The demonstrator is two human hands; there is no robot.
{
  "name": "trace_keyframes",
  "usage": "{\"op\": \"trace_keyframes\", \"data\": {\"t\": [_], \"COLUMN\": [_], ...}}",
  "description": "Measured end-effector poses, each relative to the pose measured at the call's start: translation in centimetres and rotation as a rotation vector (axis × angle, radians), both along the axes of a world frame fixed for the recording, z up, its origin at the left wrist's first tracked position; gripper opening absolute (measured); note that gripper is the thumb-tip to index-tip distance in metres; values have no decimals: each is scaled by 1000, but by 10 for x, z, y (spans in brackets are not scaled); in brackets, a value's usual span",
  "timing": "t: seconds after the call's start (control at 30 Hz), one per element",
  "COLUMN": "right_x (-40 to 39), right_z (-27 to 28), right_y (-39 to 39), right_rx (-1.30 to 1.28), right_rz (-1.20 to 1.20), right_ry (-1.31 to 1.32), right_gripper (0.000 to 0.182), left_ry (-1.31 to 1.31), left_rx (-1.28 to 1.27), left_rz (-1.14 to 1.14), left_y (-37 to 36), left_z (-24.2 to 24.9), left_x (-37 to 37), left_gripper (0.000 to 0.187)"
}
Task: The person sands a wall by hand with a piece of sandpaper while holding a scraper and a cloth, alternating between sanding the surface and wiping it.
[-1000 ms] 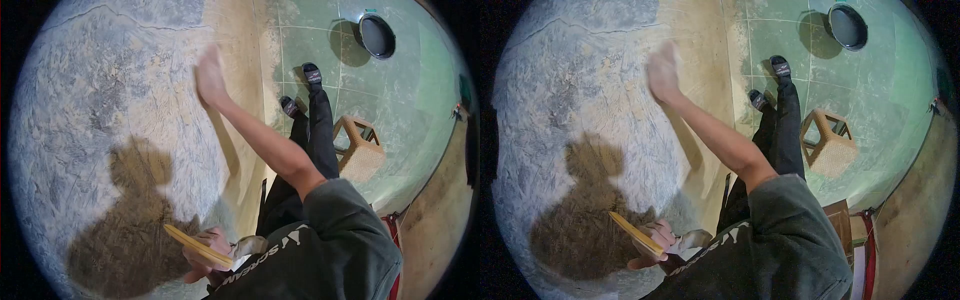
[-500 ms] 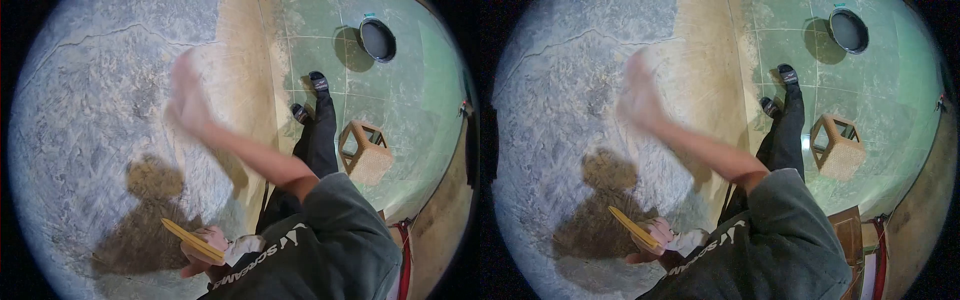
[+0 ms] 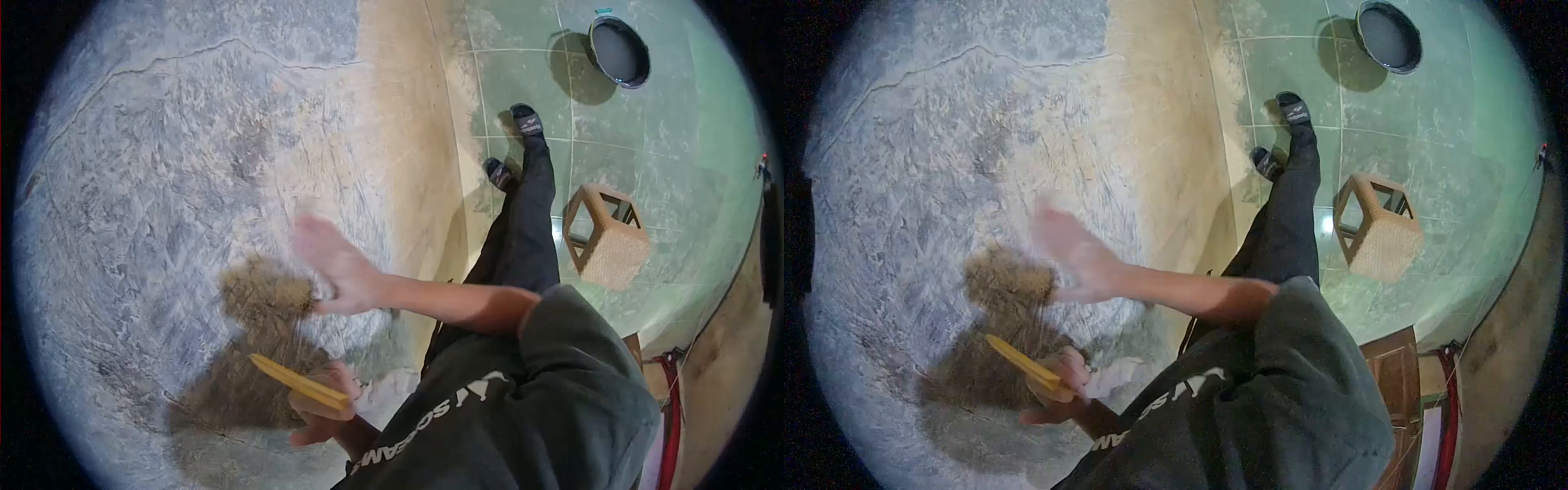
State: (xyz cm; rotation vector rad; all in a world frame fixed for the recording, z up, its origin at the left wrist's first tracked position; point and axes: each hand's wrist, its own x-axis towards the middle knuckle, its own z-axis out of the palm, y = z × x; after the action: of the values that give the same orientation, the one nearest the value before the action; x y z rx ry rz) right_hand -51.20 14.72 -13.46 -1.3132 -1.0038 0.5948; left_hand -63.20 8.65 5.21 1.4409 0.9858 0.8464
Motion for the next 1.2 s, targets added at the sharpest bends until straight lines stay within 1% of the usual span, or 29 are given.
{"op": "trace_keyframes", "data": {"t": [0.03,0.1,0.13,0.17,0.2,0.23,0.3,0.33,0.37,0.4,0.43,0.5,0.53,0.57,0.6,0.63,0.67,0.7,0.73,0.8,0.83,0.9,0.93,0.97,1.03,1.1,1.13,1.17,1.2], "right_x": [-25,-16,18,52,119,169,198,147,89,52,-8,-54,-58,-50,-24,55,68,77,78,-64,-58,-89,-89,-69,-23,-22,-22,-7,-30], "right_z": [-42,-101,-122,-143,-140,-166,-47,-28,-2,-1,-30,-99,-131,-171,-211,-214,-172,-128,-122,0,2,-60,-96,-123,-175,-126,-48,28,27], "right_y": [-28,-11,16,63,89,125,103,92,80,38,8,-30,-30,2,42,50,81,108,108,-24,-22,-53,-41,-21,25,48,3,-12,-30], "right_rx": [202,-101,-54,-222,0,-51,-109,-105,95,290,210,-228,-401,-411,-425,-295,-216,-132,-132,112,241,-204,-322,-447,-599,-412,-407,89,91], "right_rz": [-109,-254,-400,-562,-665,-579,-56,-60,-116,-170,-190,-228,-284,-356,-427,-66,-281,-497,-484,-252,-139,-193,-276,-359,-194,-213,-208,-295,-293], "right_ry": [276,442,313,451,586,591,822,820,531,227,350,507,604,766,939,826,825,814,812,503,327,444,547,661,904,695,689,383,386], "right_gripper": [88,92,88,74,61,51,56,56,71,91,93,81,74,69,64,65,69,74,74,89,97,84,77,70,65,78,78,86,86], "left_ry": [-7,-77,-75,-49,-21,13,-6,-4,14,18,22,17,48,93,105,24,-61,-67,-91,-133,-142,-180,-66,-71,-61,-70,-75,-71,-67], "left_rx": [0,-86,-90,-74,-55,-41,-66,-65,-72,-74,-68,-54,-35,-28,-34,-45,-53,-51,-77,-72,-59,96,-8,-11,-29,-29,-23,-22,-21], "left_rz": [0,-334,-331,-405,-471,-535,-497,-542,-580,-579,-574,-570,-401,-225,-215,-359,-508,-504,-508,-526,-524,39,-490,-480,-456,-440,-435,-429,-425], "left_y": [3,13,14,14,13,9,12,17,20,23,26,27,22,15,13,14,18,20,21,21,16,0,20,12,10,0,-8,-10,-4], "left_z": [1,9,10,6,2,1,-7,-11,-6,-3,0,6,0,0,3,-4,-10,-14,-16,-6,-7,6,30,31,37,42,35,32,21], "left_x": [2,11,11,14,16,15,12,14,14,13,12,-5,-27,-42,-36,-16,-4,0,0,-8,-16,-35,-2,-4,-9,-23,-22,-20,-9], "left_gripper": [82,80,80,77,75,74,76,76,77,77,78,79,80,81,81,82,82,82,82,81,81,82,80,80,80,80,80,81,81]}}
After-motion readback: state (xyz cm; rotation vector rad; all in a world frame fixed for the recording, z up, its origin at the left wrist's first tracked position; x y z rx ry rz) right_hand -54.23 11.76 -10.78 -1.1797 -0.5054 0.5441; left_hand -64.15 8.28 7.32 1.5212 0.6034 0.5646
